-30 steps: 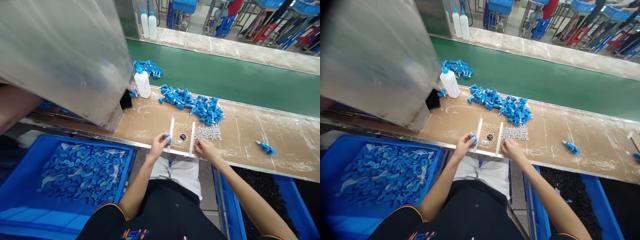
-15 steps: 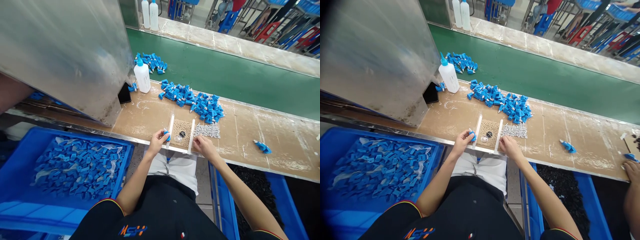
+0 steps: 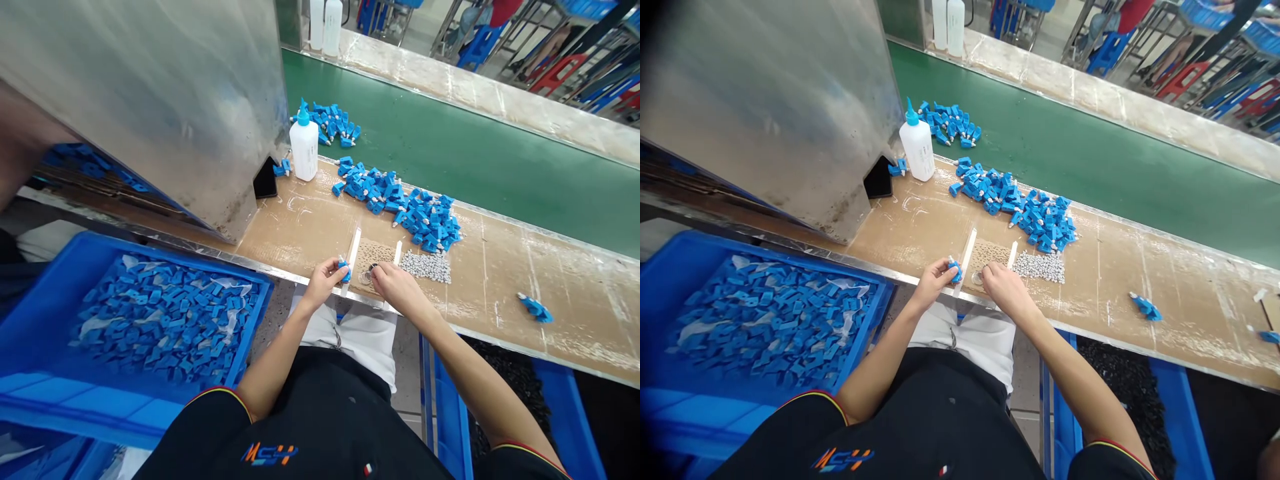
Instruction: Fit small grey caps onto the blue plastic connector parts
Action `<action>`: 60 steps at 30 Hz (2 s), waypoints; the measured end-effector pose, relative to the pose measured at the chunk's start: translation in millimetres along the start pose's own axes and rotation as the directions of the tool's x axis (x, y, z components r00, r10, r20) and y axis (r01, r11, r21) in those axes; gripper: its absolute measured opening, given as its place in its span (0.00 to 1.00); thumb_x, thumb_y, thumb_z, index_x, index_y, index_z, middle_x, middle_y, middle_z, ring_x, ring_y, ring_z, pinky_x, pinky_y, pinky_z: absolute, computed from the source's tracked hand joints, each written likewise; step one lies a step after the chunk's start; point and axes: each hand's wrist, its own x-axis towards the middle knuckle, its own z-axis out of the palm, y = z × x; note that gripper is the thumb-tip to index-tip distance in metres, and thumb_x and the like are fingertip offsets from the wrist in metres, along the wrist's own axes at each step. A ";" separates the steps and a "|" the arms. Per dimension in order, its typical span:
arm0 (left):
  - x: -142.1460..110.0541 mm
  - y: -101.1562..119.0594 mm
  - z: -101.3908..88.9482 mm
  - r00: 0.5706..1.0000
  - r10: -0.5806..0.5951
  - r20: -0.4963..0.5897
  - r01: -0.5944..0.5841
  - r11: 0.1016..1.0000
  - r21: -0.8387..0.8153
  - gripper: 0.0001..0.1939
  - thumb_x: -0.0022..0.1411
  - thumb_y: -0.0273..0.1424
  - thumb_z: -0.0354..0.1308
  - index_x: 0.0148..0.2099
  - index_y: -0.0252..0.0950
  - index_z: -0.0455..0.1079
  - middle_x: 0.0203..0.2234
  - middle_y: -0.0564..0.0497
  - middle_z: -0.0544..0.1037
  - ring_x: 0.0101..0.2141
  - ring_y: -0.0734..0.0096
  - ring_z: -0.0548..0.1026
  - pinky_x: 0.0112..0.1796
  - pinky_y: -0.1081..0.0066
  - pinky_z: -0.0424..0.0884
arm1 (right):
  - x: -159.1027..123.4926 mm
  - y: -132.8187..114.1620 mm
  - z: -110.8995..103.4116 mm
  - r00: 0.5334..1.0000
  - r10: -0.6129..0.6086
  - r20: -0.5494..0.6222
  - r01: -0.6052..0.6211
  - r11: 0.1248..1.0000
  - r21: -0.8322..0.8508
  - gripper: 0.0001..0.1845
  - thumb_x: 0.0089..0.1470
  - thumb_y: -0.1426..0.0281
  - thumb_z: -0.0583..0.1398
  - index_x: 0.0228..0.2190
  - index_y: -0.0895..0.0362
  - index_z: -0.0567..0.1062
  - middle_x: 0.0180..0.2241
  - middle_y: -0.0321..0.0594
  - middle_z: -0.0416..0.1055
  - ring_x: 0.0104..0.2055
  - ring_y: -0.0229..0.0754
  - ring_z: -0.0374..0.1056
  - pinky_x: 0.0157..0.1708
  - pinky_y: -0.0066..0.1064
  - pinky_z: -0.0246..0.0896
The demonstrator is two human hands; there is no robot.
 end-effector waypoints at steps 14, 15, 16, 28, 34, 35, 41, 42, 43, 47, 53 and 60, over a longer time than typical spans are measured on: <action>-23.2 15.4 23.2 0.989 0.143 0.045 -0.144 0.990 0.014 0.23 0.47 0.45 0.75 0.39 0.36 0.74 0.29 0.52 0.79 0.32 0.71 0.77 0.35 0.73 0.75 | -16.9 -27.7 -39.8 0.882 0.302 -0.362 0.001 0.766 0.643 0.08 0.63 0.68 0.56 0.31 0.53 0.69 0.31 0.39 0.73 0.31 0.39 0.68 0.31 0.31 0.64; -26.8 17.6 28.4 0.984 0.163 0.066 -0.164 0.986 0.013 0.23 0.48 0.45 0.74 0.39 0.36 0.73 0.30 0.52 0.79 0.32 0.71 0.77 0.35 0.73 0.74 | -18.5 -35.6 -43.4 0.865 0.329 -0.379 0.016 0.736 0.676 0.08 0.63 0.68 0.56 0.31 0.53 0.69 0.32 0.39 0.73 0.32 0.40 0.69 0.31 0.31 0.64; -30.0 19.7 33.4 0.980 0.182 0.083 -0.184 0.983 0.015 0.22 0.49 0.45 0.74 0.39 0.37 0.72 0.29 0.52 0.79 0.32 0.71 0.77 0.35 0.73 0.74 | -19.8 -42.7 -46.3 0.853 0.349 -0.388 0.029 0.711 0.703 0.08 0.63 0.67 0.56 0.31 0.53 0.70 0.33 0.40 0.74 0.34 0.40 0.70 0.32 0.31 0.65; -41.4 32.9 55.1 0.951 0.279 0.134 -0.291 0.954 0.074 0.20 0.53 0.46 0.71 0.38 0.38 0.71 0.29 0.52 0.77 0.31 0.70 0.76 0.34 0.73 0.73 | -30.3 -52.2 -46.4 0.817 0.498 -0.291 0.053 0.438 0.898 0.11 0.62 0.61 0.59 0.30 0.53 0.72 0.33 0.40 0.73 0.36 0.41 0.70 0.34 0.32 0.69; -42.7 33.5 56.0 0.955 0.257 0.149 -0.276 0.953 0.122 0.21 0.54 0.47 0.70 0.41 0.37 0.73 0.30 0.51 0.78 0.32 0.68 0.77 0.35 0.71 0.73 | -30.5 -44.0 -48.6 0.887 0.461 -0.029 -0.006 0.075 0.997 0.17 0.58 0.54 0.63 0.28 0.54 0.73 0.31 0.38 0.72 0.31 0.38 0.67 0.31 0.30 0.67; -42.9 33.6 55.5 0.955 0.254 0.151 -0.274 0.953 0.132 0.21 0.54 0.47 0.70 0.41 0.37 0.73 0.30 0.51 0.78 0.32 0.68 0.77 0.35 0.71 0.74 | -30.1 -42.7 -49.2 0.895 0.447 0.011 -0.028 0.032 0.999 0.18 0.57 0.53 0.64 0.27 0.55 0.73 0.29 0.37 0.71 0.30 0.37 0.66 0.30 0.30 0.66; -43.6 34.1 52.0 0.955 0.249 0.159 -0.273 0.950 0.150 0.19 0.56 0.44 0.70 0.42 0.37 0.74 0.30 0.51 0.78 0.32 0.69 0.77 0.36 0.72 0.74 | -27.9 -41.9 -47.7 0.894 0.444 0.056 -0.057 -0.011 0.998 0.20 0.55 0.51 0.65 0.28 0.55 0.73 0.29 0.37 0.71 0.30 0.37 0.66 0.30 0.30 0.65; -43.4 34.0 51.3 0.955 0.250 0.160 -0.274 0.950 0.150 0.18 0.56 0.44 0.70 0.42 0.37 0.74 0.30 0.51 0.78 0.32 0.69 0.77 0.35 0.73 0.74 | -27.6 -42.8 -46.6 0.892 0.450 0.043 -0.050 0.003 0.999 0.20 0.55 0.51 0.65 0.28 0.55 0.73 0.29 0.37 0.71 0.30 0.37 0.66 0.30 0.30 0.66; -43.1 33.7 50.6 0.955 0.249 0.161 -0.274 0.949 0.154 0.18 0.56 0.44 0.69 0.42 0.37 0.74 0.30 0.51 0.78 0.32 0.69 0.77 0.35 0.73 0.74 | -27.5 -44.0 -45.6 0.887 0.461 0.024 -0.041 0.026 0.999 0.20 0.55 0.51 0.64 0.29 0.55 0.73 0.29 0.37 0.71 0.30 0.38 0.67 0.30 0.30 0.66; -41.9 31.5 47.8 0.950 0.267 0.161 -0.296 0.937 0.188 0.19 0.57 0.44 0.69 0.43 0.36 0.75 0.30 0.51 0.79 0.32 0.70 0.78 0.35 0.73 0.74 | -27.9 -50.7 -44.1 0.842 0.525 -0.125 -0.020 0.261 0.965 0.14 0.60 0.57 0.61 0.30 0.54 0.73 0.29 0.38 0.73 0.31 0.39 0.69 0.31 0.30 0.67; -40.9 30.7 44.3 0.911 0.375 0.171 -0.407 0.882 0.237 0.16 0.60 0.43 0.67 0.43 0.36 0.77 0.33 0.49 0.82 0.34 0.68 0.80 0.37 0.72 0.77 | -29.9 -60.9 -51.9 0.801 0.463 -0.379 -0.029 0.662 0.749 0.07 0.62 0.71 0.57 0.30 0.53 0.70 0.30 0.37 0.72 0.31 0.38 0.69 0.32 0.30 0.65; -41.0 31.2 33.8 0.856 0.459 0.236 -0.516 0.785 0.342 0.13 0.62 0.41 0.66 0.41 0.36 0.79 0.34 0.48 0.84 0.35 0.67 0.81 0.39 0.71 0.77 | -34.8 -61.9 -54.0 0.849 0.348 -0.399 -0.010 0.764 0.645 0.08 0.65 0.73 0.55 0.32 0.53 0.70 0.33 0.39 0.72 0.34 0.39 0.69 0.33 0.30 0.65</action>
